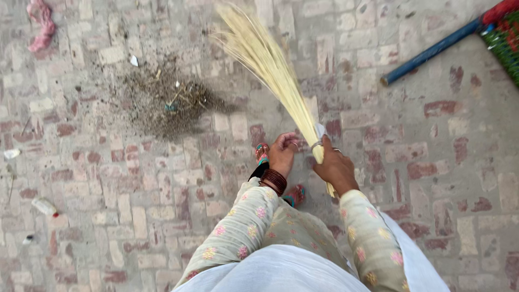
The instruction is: The person sweeps a brick floor and concrete steps using a handheld broom made of straw, collecting small debris into a pile.
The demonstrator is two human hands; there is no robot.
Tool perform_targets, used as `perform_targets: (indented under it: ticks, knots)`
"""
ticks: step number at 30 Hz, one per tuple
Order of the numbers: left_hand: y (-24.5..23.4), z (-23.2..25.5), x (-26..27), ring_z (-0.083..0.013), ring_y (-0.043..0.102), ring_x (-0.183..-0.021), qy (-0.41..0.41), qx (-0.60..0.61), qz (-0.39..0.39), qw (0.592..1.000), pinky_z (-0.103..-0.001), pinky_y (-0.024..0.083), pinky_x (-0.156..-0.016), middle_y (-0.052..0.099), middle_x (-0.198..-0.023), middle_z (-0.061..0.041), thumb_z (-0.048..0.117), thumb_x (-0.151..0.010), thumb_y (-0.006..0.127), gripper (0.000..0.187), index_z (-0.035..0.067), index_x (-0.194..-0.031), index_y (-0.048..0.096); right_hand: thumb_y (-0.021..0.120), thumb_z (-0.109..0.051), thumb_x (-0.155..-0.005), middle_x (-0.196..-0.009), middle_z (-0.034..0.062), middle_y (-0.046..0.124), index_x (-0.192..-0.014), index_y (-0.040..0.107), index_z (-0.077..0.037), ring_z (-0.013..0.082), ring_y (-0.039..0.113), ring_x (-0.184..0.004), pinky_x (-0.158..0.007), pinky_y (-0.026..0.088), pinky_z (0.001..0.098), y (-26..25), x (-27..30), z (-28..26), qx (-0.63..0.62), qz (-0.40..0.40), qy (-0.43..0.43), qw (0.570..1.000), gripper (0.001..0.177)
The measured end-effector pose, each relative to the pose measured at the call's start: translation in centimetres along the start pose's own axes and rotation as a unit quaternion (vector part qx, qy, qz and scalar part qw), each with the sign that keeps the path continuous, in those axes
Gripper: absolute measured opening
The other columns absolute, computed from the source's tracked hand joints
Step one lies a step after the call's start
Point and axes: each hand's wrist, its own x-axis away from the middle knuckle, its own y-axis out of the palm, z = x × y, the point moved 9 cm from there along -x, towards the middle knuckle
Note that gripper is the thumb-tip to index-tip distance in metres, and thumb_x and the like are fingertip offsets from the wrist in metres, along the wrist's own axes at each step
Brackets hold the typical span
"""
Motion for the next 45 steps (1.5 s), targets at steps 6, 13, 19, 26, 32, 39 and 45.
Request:
perform_targets:
  ticks: [6, 13, 19, 26, 32, 39, 45]
  knots:
    - [9.3, 5.5, -2.7, -0.0223, 0.064, -0.105, -0.108, -0.065, -0.151, 0.98, -0.036, 0.052, -0.089, 0.068, -0.12, -0.013, 0.03, -0.087, 0.071, 0.058, 0.01, -0.14, 0.055, 0.08, -0.018, -0.072, -0.123, 0.0229, 0.067, -0.159, 0.018, -0.008, 0.0356, 0.067, -0.112, -0.096, 0.052, 0.0433, -7.9, -0.2, 3.8, -0.285, 0.134, 0.063, 0.947, 0.107]
    - [16.3, 12.5, -5.4, -0.0232, 0.046, -0.137, -0.306, 0.173, -0.333, 0.875, -0.04, 0.041, -0.114, 0.035, -0.16, -0.015, 0.052, -0.091, 0.067, 0.096, 0.02, -0.163, 0.012, 0.069, -0.007, -0.079, -0.11, 0.0226, 0.068, -0.135, 0.044, 0.008, 0.0328, 0.072, -0.092, -0.079, 0.059, 0.0489, -10.4, -8.8, 1.6, -0.582, 0.157, 0.064, 0.796, 0.063]
    - [9.9, 6.1, -17.2, -0.0232, 0.06, -0.098, -0.174, 0.264, -0.083, 0.945, -0.039, 0.049, -0.091, 0.061, -0.102, -0.011, 0.026, -0.093, 0.06, 0.033, 0.001, -0.113, 0.06, 0.058, -0.026, -0.087, -0.123, 0.0236, 0.07, -0.135, 0.063, 0.005, 0.0324, 0.067, -0.109, -0.092, 0.051, 0.0449, -5.6, -22.7, -6.3, -0.408, -0.12, 0.018, 0.905, 0.057]
    - [0.8, 11.3, -22.3, -0.0239, 0.061, -0.102, -0.189, 0.315, 0.183, 0.912, -0.037, 0.048, -0.093, 0.063, -0.109, -0.012, 0.029, -0.09, 0.051, 0.04, 0.005, -0.121, 0.057, 0.067, -0.033, -0.08, -0.131, 0.0256, 0.065, -0.144, 0.047, -0.001, 0.0354, 0.063, -0.123, -0.104, 0.047, 0.0406, -9.5, -28.6, -20.5, -0.17, -0.178, -0.062, 0.967, 0.074]
    - [3.3, 22.1, -26.4, -0.0238, 0.053, -0.133, -0.129, 0.246, 0.07, 0.958, -0.032, 0.039, -0.112, 0.049, -0.15, -0.013, 0.028, -0.087, 0.053, 0.079, 0.008, -0.159, 0.028, 0.061, -0.015, -0.078, -0.132, 0.0219, 0.062, -0.149, 0.038, -0.005, 0.0314, 0.061, -0.119, -0.102, 0.048, 0.0414, -18.8, -28.0, -21.3, -0.326, -0.033, -0.085, 0.941, 0.075]
    - [13.9, 21.2, -30.3, -0.0243, 0.05, -0.136, -0.101, 0.076, -0.24, 0.962, -0.029, 0.038, -0.112, 0.047, -0.155, -0.02, 0.027, -0.086, 0.064, 0.085, -0.001, -0.159, 0.029, 0.05, -0.003, -0.084, -0.122, 0.0214, 0.063, -0.14, 0.045, 0.0, 0.0292, 0.065, -0.106, -0.089, 0.055, 0.0377, -21.1, -26.6, -11.4, -0.6, 0.189, -0.006, 0.778, 0.056]
    - [22.2, 11.9, -36.9, -0.0227, 0.054, -0.126, -0.154, 0.073, -0.34, 0.925, -0.03, 0.042, -0.105, 0.056, -0.142, -0.02, 0.027, -0.09, 0.065, 0.075, -0.008, -0.152, 0.042, 0.054, -0.005, -0.088, -0.114, 0.0227, 0.064, -0.134, 0.047, 0.007, 0.03, 0.067, -0.094, -0.078, 0.055, 0.0424, -19.5, -32.7, -5.5, -0.675, 0.168, 0.114, 0.709, 0.048]
